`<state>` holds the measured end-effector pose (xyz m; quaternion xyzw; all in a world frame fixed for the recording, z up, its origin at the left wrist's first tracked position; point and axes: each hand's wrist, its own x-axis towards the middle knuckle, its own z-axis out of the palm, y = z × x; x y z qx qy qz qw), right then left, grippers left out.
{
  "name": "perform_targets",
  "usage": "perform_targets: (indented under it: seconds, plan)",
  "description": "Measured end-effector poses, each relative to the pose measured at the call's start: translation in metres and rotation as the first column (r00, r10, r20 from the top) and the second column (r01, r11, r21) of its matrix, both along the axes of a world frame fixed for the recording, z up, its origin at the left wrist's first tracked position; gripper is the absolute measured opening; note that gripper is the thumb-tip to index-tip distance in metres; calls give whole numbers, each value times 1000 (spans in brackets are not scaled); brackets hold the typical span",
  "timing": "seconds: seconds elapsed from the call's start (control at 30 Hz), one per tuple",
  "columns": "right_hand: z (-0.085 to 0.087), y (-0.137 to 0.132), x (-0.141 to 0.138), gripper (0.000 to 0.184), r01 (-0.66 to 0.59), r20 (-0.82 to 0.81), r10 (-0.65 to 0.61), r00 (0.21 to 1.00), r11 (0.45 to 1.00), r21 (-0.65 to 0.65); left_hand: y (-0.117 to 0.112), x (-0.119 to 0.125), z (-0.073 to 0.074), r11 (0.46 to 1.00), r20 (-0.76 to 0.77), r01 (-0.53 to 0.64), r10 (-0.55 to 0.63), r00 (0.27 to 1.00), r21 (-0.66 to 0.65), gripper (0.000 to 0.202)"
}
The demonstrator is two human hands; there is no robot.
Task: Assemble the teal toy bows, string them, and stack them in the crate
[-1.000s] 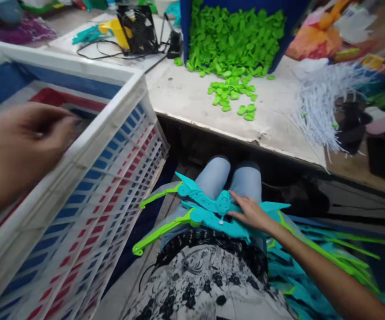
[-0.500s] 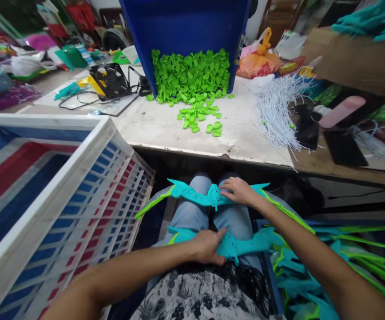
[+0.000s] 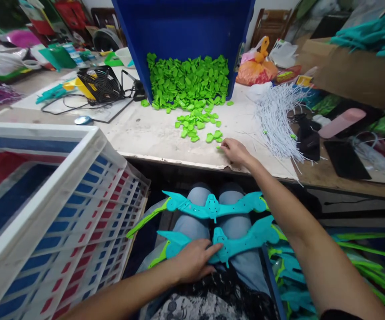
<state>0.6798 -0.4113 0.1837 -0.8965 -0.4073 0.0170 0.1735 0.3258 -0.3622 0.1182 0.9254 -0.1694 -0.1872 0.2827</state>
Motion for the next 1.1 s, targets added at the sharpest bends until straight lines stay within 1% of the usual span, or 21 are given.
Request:
perform_targets:
  seconds: [0.07, 0.13, 0.17, 0.2, 0.27, 0.33, 0.4, 0.43, 0.5, 0.57, 0.63, 0.7, 0.73, 0.77, 0.8, 0.87, 0.9, 0.93, 1.0, 1.03, 1.1]
  plan:
    - [13, -23, 12, 20, -68, -90, 60, 994, 994, -82, 11, 9, 12, 986, 64, -130, 137, 989, -100, 45]
    - [25, -41, 26, 20, -144, -155, 117, 981, 973, -181, 23, 32, 17, 948, 166, -298, 313, 935, -108, 41]
    - [29, -47, 33, 20, -174, -180, 135, 974, 959, -225, 27, 47, 17, 931, 202, -357, 364, 909, -75, 47]
    - [32, -51, 38, 19, -189, -201, 138, 970, 947, -259, 29, 63, 15, 921, 216, -388, 383, 898, -21, 57]
    - [31, -54, 41, 18, -156, -196, 104, 975, 949, -273, 30, 92, 8, 927, 162, -364, 347, 924, 93, 81]
    - [23, -56, 36, 20, -33, -97, 15, 995, 982, -184, 27, 112, -2, 933, 62, -337, 332, 941, 126, 95]
    - [11, -60, 26, 26, 90, 21, -90, 996, 996, -19, 23, 125, -9, 912, -3, -403, 404, 915, 73, 97]
    - [4, -63, 21, 29, 111, 65, -114, 991, 992, 54, 23, 130, -11, 895, -26, -446, 446, 894, 35, 94]
    - [-8, -70, 12, 31, 70, 119, -85, 989, 990, 122, 24, 140, -14, 867, -86, -496, 492, 866, -40, 80]
    - [-15, -75, 10, 27, -10, 141, -5, 990, 994, 106, 28, 149, -14, 857, -181, -502, 479, 859, -112, 63]
    - [-16, -77, 10, 24, -43, 142, 30, 989, 995, 91, 32, 157, -14, 842, -270, -510, 457, 848, -175, 51]
    - [-13, -78, 4, 23, -46, 135, 30, 990, 991, 122, 36, 161, -13, 810, -362, -533, 433, 825, -245, 44]
    - [-12, -78, -4, 22, -54, 129, 33, 991, 986, 157, 37, 162, -12, 781, -420, -555, 419, 805, -284, 41]
    - [-11, -80, -16, 23, -75, 117, 53, 992, 977, 198, 38, 162, -12, 740, -494, -592, 404, 770, -320, 40]
    - [-11, -82, -32, 24, -118, 99, 96, 990, 964, 239, 38, 162, -11, 681, -573, -647, 393, 719, -344, 42]
    - [-18, -89, -72, 26, -253, 48, 250, 967, 924, 287, 39, 163, -11, 555, -707, -757, 376, 599, -346, 49]
    - [-25, -94, -94, 26, -328, 19, 336, 942, 902, 282, 39, 163, -10, 509, -750, -794, 366, 550, -334, 52]
    - [-34, -99, -114, 25, -379, -6, 394, 919, 888, 260, 38, 164, -11, 477, -778, -816, 355, 518, -325, 52]
    - [-53, -107, -145, 24, -408, -37, 424, 905, 889, 207, 38, 165, -11, 448, -803, -832, 333, 494, -326, 52]
    - [-62, -109, -155, 24, -394, -44, 409, 912, 899, 189, 38, 165, -12, 443, -808, -834, 324, 492, -330, 51]
    - [-76, -110, -164, 25, -350, -49, 364, 930, 919, 183, 39, 165, -14, 437, -809, -831, 312, 498, -343, 51]
